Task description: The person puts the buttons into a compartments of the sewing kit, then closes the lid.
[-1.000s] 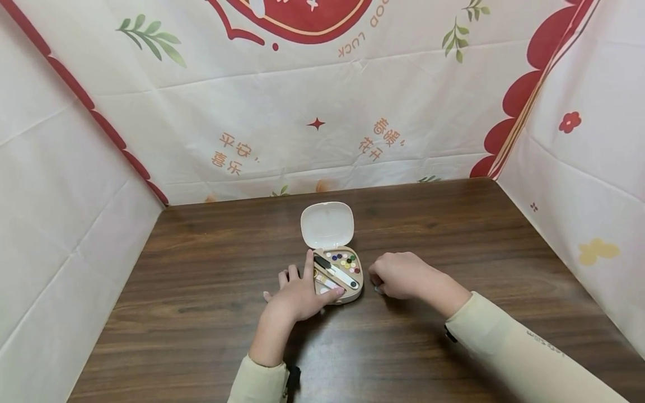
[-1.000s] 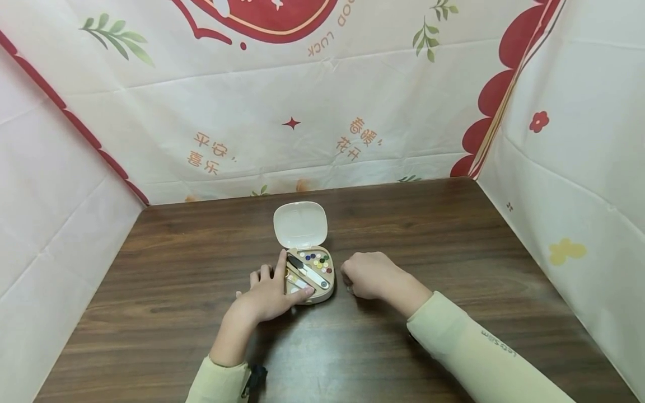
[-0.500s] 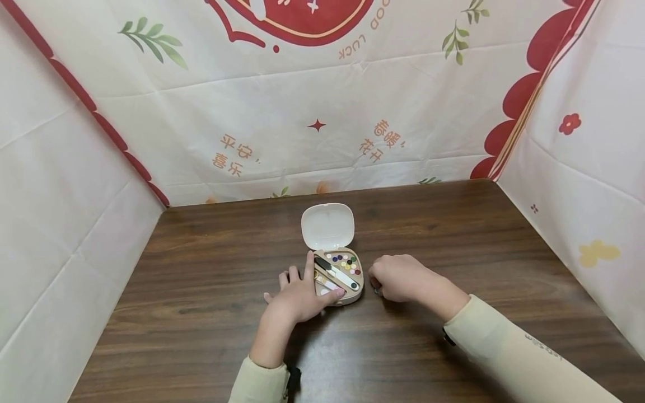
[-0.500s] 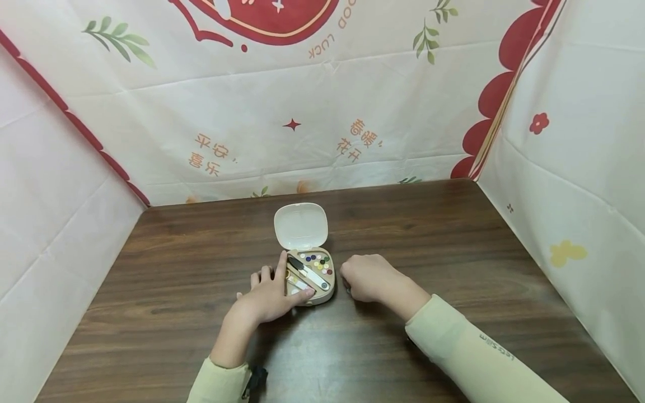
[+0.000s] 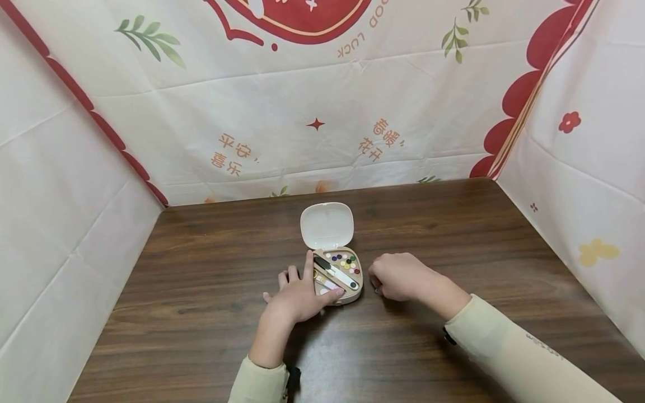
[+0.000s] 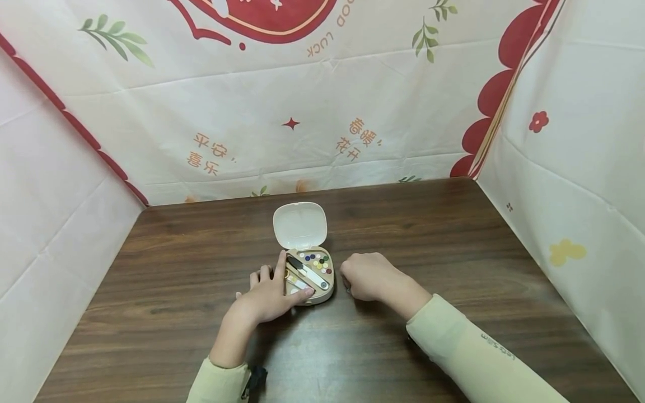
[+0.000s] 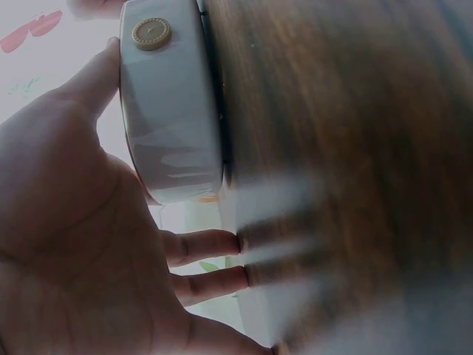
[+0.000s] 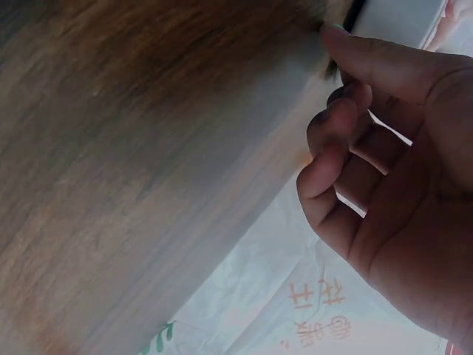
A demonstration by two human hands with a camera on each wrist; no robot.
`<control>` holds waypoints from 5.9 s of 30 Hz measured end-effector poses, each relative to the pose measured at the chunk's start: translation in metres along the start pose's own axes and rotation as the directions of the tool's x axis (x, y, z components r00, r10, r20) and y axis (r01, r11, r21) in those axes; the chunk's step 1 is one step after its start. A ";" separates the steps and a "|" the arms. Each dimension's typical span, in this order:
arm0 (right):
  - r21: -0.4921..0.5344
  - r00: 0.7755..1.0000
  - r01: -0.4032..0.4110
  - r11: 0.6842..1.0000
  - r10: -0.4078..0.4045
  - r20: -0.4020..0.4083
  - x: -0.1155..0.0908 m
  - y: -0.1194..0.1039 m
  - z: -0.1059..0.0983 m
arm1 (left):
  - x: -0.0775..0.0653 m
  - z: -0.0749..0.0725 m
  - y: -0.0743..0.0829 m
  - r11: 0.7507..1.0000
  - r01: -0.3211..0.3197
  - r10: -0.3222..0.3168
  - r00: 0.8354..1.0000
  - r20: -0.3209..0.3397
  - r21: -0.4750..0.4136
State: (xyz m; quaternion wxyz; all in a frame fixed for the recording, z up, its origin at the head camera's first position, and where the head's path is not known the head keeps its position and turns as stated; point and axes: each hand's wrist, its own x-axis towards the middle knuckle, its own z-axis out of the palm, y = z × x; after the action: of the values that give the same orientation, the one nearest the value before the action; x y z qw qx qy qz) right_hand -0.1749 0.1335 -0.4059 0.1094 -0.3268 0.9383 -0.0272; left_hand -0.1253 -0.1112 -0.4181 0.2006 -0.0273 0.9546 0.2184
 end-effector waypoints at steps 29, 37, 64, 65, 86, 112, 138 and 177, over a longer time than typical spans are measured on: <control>0.006 0.964 -0.025 1.000 0.026 -0.265 0.068 -0.035 -0.023 | 0.000 -0.001 -0.001 1.000 0.004 -0.004 1.000 0.019 -0.009; -0.015 0.970 -0.015 1.000 0.011 -0.242 0.072 -0.037 -0.021 | -0.001 -0.002 -0.001 1.000 0.000 0.000 1.000 0.005 -0.013; -0.057 0.960 0.058 0.997 -0.071 -0.270 0.060 -0.040 -0.022 | -0.001 -0.003 0.000 1.000 0.009 -0.009 1.000 0.016 -0.012; -0.060 0.959 0.060 0.996 -0.075 -0.272 0.059 -0.040 -0.022 | -0.002 -0.003 0.000 1.000 0.005 -0.005 1.000 0.012 -0.015; 0.172 0.949 -0.051 0.984 0.102 -0.298 0.037 -0.025 -0.043 | -0.001 0.000 0.000 1.000 0.009 -0.009 1.000 0.013 -0.010; 0.738 0.942 -0.146 0.659 0.320 -0.099 0.007 -0.024 -0.010 | -0.002 0.019 -0.003 0.988 -0.156 0.152 0.981 -0.124 -0.024; 0.995 0.953 -0.011 0.104 0.303 -0.021 0.007 -0.024 -0.009 | 0.009 -0.025 -0.008 0.492 -0.358 0.175 0.934 -0.313 -0.793; 0.984 0.910 -0.077 0.158 0.414 0.005 -0.026 -0.043 -0.001 | -0.032 -0.020 -0.013 0.718 -0.282 0.180 0.959 -0.220 -0.637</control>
State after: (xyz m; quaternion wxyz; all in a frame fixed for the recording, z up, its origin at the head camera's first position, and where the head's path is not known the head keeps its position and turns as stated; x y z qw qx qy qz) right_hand -0.1293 0.1155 -0.3948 0.1657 -0.0186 0.7540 -0.6353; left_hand -0.1015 -0.1328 -0.3945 0.0802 0.0074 0.8225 0.5631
